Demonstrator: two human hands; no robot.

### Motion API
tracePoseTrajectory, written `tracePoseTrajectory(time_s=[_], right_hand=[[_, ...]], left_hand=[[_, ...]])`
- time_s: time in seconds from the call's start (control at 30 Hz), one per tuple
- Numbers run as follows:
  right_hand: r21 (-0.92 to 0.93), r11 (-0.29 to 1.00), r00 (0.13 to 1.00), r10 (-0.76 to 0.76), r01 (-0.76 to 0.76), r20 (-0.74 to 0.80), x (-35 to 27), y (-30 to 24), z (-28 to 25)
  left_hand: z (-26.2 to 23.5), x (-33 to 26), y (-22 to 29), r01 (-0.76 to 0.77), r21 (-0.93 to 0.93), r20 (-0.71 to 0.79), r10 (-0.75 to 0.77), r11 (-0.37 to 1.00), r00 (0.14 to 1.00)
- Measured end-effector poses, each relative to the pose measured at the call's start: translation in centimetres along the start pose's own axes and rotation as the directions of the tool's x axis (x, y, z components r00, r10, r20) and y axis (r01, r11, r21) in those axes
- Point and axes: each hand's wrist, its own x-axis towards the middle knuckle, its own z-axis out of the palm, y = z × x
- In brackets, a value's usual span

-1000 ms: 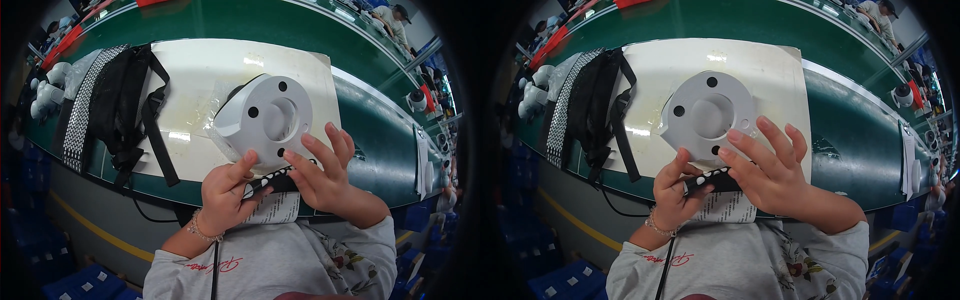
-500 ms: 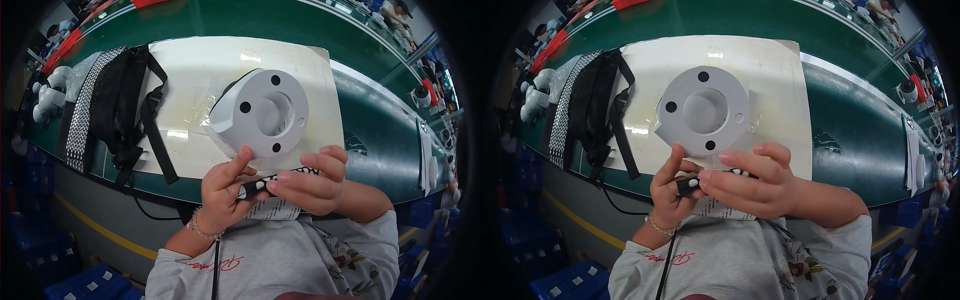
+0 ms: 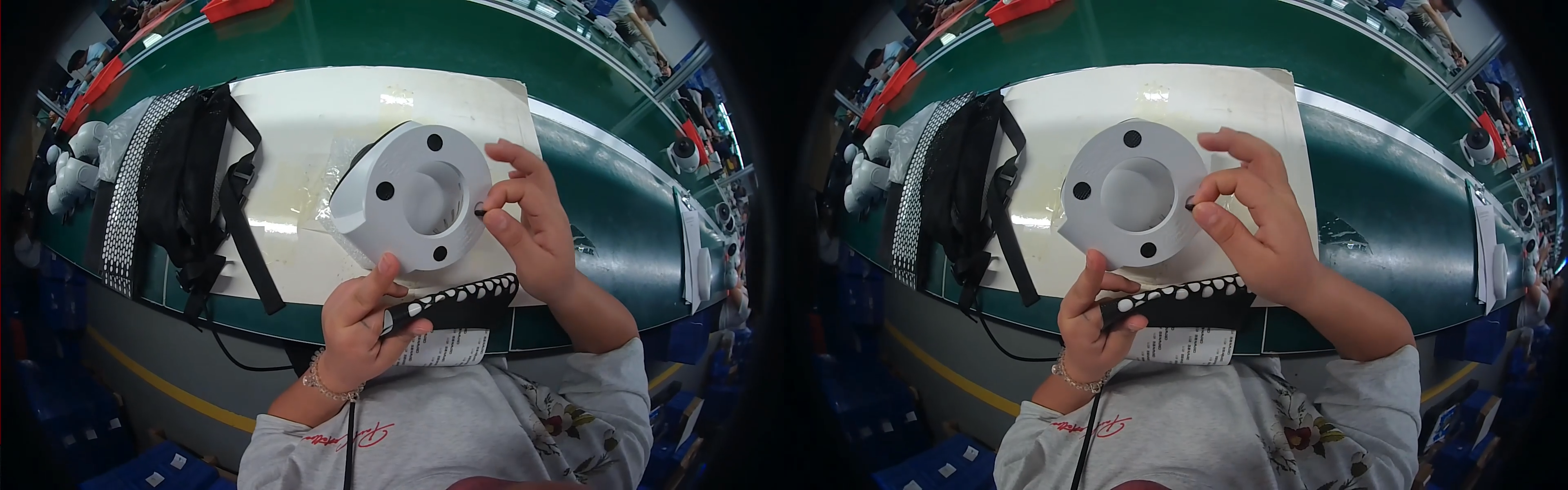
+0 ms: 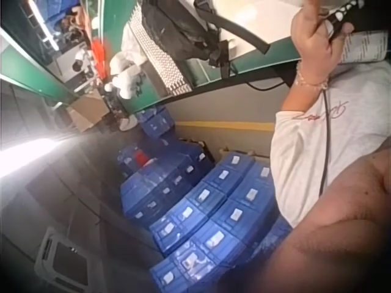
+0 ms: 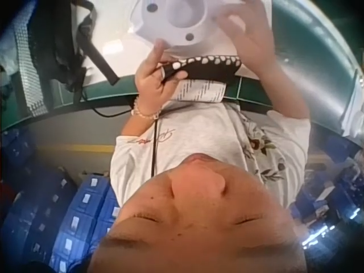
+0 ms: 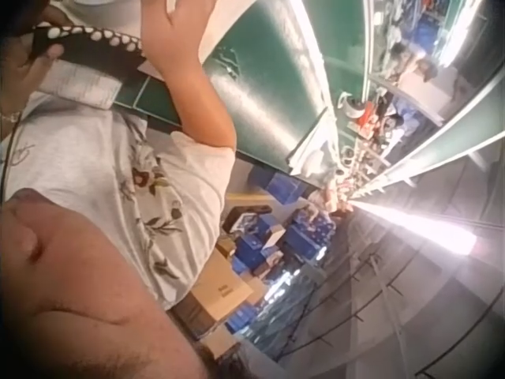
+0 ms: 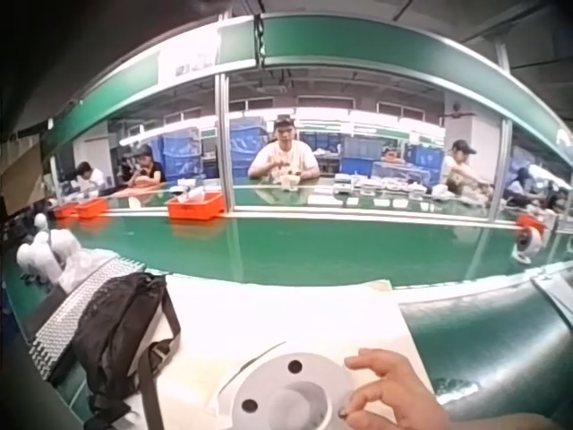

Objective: Applying small black adhesive rubber pads to the bottom of white light fixture bases at an assembly line.

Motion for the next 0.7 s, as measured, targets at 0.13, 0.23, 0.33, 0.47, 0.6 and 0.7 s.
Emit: tracePoseTrajectory(time_s=[0.13,0.23,0.33,0.47,0.6,0.7], right_hand=[[-0.252,0.963,0.994,-0.076,0.094,0.079,0.0,-0.4,-0.6],[-0.24,0.967,0.995,-0.065,0.083,0.079,-0.1,-0.4,-0.7],[-0.159,0.987,0.998,-0.023,0.031,0.053,0.1,-0.4,-0.6],[-0.44,0.884,0.988,-0.143,0.157,0.065,0.4,-1.4,-0.8],[-0.623,0.75,0.974,-0.198,0.222,0.109,0.4,-2.4,-0.9],[-0.734,0.627,0.965,-0.16,0.261,0.206,0.0,-4.0,-0.8]], left_hand=[[-0.1,-0.2,0.1,0.017,-0.006,-0.008,-0.017,1.0,1.0],[0.0,-0.1,0.2,0.009,0.011,-0.003,-0.009,1.0,1.0],[0.1,-0.2,0.2,0.02,0.003,-0.006,-0.02,1.0,1.0],[-0.2,-0.3,0.2,0.023,0.013,0.015,-0.023,1.0,1.0],[-0.3,-0.2,0.0,0.026,0.043,0.024,-0.027,0.999,0.999],[-0.3,-0.3,0.0,0.026,0.057,0.023,-0.027,0.998,0.999]])
